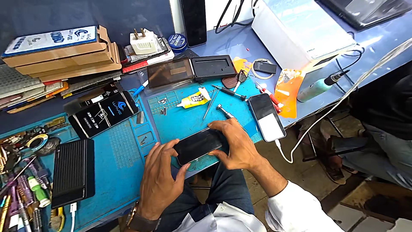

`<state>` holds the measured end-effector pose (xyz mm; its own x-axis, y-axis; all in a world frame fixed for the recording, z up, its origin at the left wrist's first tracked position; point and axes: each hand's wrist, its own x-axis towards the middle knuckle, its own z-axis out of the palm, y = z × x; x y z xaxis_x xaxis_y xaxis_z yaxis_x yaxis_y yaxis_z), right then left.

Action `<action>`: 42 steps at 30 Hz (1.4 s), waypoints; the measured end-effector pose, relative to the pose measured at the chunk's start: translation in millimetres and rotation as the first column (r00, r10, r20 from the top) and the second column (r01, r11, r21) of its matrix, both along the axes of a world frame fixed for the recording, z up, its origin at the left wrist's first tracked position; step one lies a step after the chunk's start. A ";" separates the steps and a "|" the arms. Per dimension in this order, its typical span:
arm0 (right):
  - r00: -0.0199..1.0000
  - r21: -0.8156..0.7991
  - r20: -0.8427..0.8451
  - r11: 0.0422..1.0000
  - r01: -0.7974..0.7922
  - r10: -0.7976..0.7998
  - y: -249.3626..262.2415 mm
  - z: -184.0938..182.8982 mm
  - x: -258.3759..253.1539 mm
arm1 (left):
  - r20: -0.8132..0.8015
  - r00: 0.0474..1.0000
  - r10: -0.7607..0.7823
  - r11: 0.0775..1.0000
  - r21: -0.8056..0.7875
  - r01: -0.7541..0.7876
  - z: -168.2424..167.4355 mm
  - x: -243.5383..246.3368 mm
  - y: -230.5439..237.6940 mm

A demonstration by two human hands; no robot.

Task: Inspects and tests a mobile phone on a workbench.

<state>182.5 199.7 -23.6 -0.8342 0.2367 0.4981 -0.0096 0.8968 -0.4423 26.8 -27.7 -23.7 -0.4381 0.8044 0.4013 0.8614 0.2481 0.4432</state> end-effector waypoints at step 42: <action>1.000 0.013 0.006 1.000 0.002 -0.002 -0.5 0.4 0.5 | 0.007 1.000 0.004 1.000 -0.009 -0.004 0.5 0.2 -0.7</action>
<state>183.0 199.2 -23.2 -0.8366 0.2318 0.4963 -0.0053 0.9026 -0.4305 27.0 -28.4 -23.2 -0.4438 0.8065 0.3906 0.8573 0.2553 0.4470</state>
